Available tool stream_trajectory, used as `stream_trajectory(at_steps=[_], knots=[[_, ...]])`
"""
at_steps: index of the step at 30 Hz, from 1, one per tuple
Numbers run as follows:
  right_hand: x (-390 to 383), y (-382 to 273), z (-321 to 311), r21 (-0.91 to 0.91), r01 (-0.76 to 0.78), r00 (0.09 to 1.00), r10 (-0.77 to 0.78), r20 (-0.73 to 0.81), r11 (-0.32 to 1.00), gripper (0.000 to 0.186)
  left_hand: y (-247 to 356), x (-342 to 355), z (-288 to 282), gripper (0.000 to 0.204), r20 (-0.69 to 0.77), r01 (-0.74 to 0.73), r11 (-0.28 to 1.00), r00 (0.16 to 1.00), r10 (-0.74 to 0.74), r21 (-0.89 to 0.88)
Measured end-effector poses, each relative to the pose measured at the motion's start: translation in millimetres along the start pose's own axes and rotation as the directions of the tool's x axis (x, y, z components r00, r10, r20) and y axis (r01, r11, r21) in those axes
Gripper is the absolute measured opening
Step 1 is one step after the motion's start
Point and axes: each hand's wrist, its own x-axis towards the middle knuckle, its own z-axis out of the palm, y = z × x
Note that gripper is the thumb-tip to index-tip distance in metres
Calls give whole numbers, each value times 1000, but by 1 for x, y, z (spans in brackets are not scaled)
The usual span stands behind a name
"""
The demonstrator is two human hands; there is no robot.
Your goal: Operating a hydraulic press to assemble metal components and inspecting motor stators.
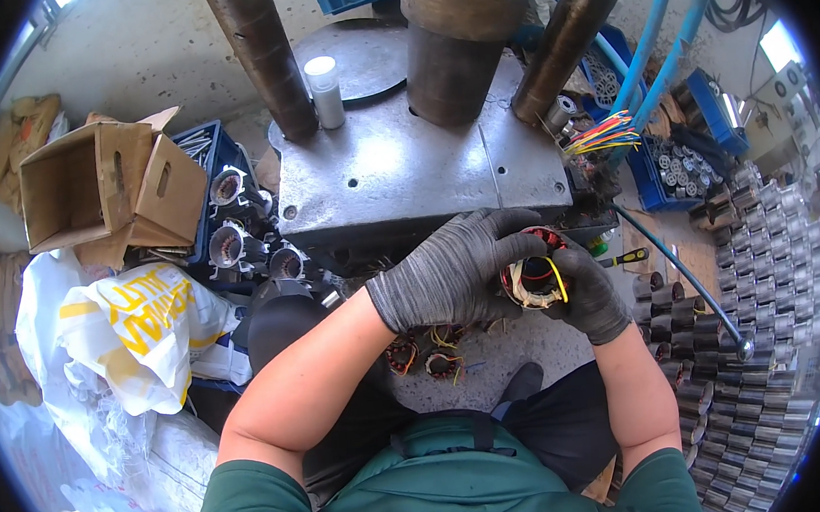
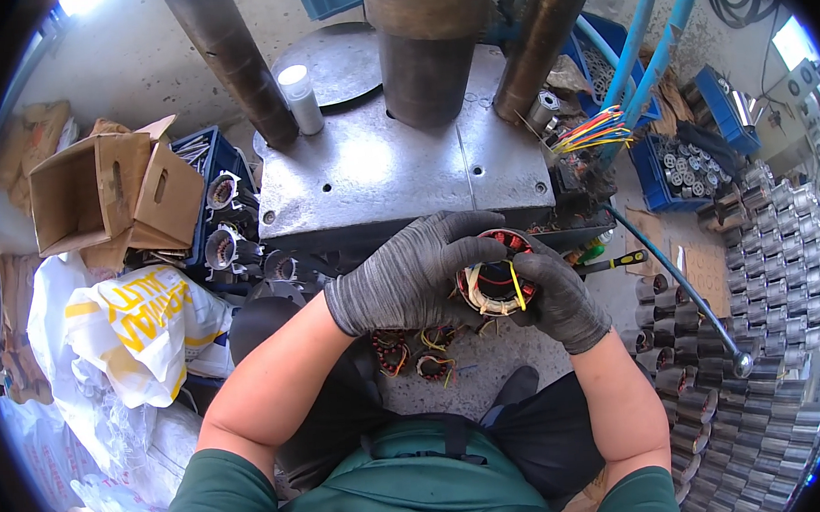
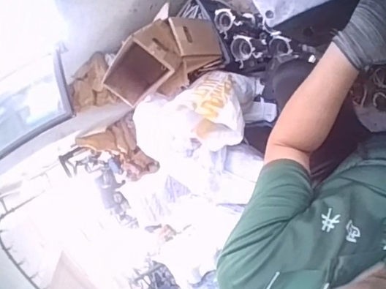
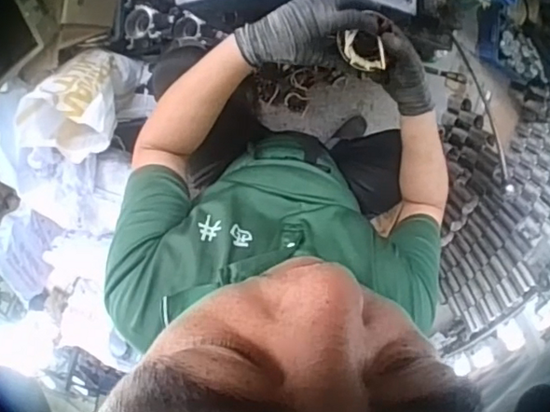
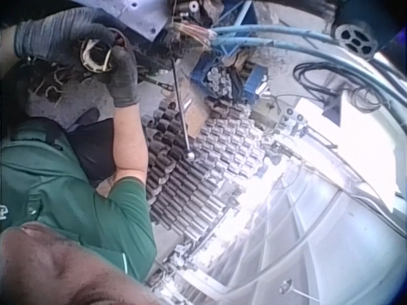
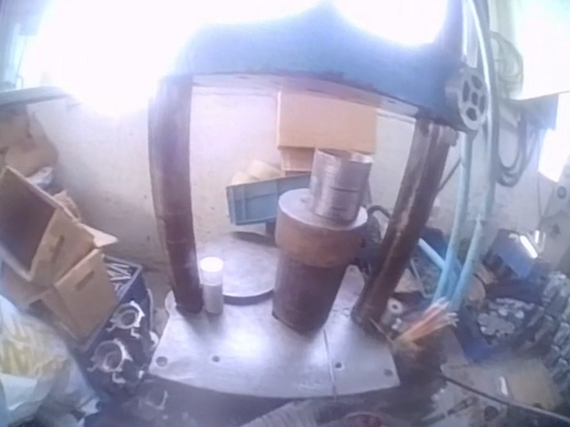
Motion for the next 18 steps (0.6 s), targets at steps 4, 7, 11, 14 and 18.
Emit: stream_trajectory(at_steps=[4,7,11,14,18], knots=[[-3,-1,-3,39,-7,998,4,65,999,69,0,0,1,92,47,2,996,999,-6,93],[-4,5,-2,-110,46,997,-53,-55,993,72,0,-2,1,89,49,-39,989,998,32,141],[-7,-3,-6,65,-31,999,33,-29,997,83,1,0,4,85,23,-85,992,996,83,88],[-5,-8,-6,79,45,997,-50,62,996,84,1,7,6,83,-19,-154,987,988,155,51],[-5,-10,-4,13,72,997,-72,-1,997,89,7,5,4,63,-11,-85,990,996,87,115]])
